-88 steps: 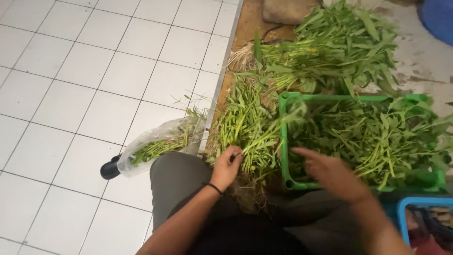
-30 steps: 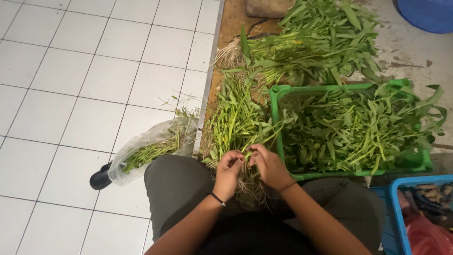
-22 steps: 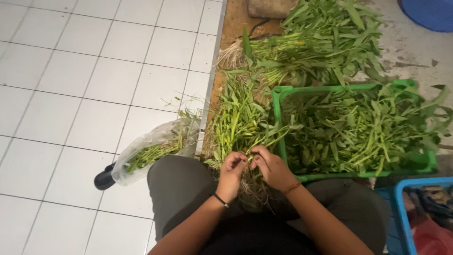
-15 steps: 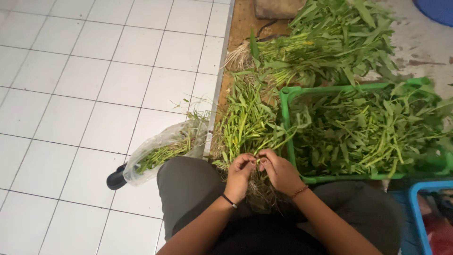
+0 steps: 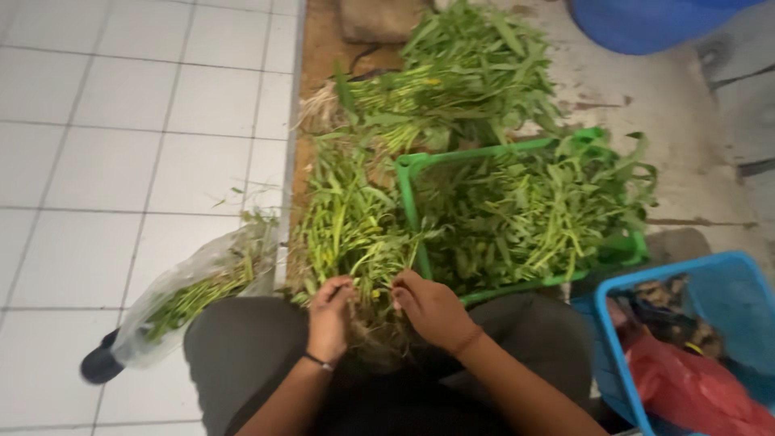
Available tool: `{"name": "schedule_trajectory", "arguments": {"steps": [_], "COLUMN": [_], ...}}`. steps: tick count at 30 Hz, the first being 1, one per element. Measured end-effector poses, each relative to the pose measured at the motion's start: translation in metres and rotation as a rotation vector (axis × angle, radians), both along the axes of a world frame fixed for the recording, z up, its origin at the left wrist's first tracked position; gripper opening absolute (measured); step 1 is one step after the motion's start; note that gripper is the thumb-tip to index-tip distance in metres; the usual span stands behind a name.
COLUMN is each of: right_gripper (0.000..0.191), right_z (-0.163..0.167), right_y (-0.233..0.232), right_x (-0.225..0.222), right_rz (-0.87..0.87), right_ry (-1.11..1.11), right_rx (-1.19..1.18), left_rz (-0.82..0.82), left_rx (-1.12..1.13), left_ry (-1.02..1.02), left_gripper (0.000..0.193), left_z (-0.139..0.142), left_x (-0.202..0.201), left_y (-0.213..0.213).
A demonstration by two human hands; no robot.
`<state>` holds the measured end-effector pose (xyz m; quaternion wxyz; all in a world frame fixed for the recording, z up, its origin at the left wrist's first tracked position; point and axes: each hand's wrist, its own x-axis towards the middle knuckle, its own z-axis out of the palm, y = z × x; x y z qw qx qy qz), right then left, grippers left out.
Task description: The person sits on the floor and sorts green leafy vegetables by hand, separating stems and leaves. The person places the separated parts into a green plastic basket and a clear plastic bag.
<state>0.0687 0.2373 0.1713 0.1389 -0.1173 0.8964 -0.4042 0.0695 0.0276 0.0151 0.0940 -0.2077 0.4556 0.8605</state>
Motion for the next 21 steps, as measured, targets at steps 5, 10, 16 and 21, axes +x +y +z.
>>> {"name": "schedule_trajectory", "arguments": {"steps": [5, 10, 16, 21], "right_gripper": [0.046, 0.058, 0.046, 0.026], "right_z": [0.045, 0.106, 0.123, 0.082], "right_y": [0.108, 0.236, 0.306, 0.302], "right_x": [0.004, 0.009, -0.010, -0.028], "right_rz": [-0.274, -0.635, -0.575, -0.562], "right_ry": [-0.061, 0.192, 0.549, 0.519], "right_rx": [-0.279, -0.429, -0.405, 0.358], "left_rz": [0.043, -0.046, -0.067, -0.061], "left_rx": [0.152, 0.105, 0.000, 0.011], "left_ry": [0.040, 0.009, 0.127, 0.018], "left_gripper": [0.010, 0.014, 0.006, 0.004], "left_z": [-0.004, -0.002, -0.001, 0.004], "left_x": [-0.003, -0.005, -0.003, -0.006], "left_y": [-0.003, -0.003, -0.002, -0.005]}}
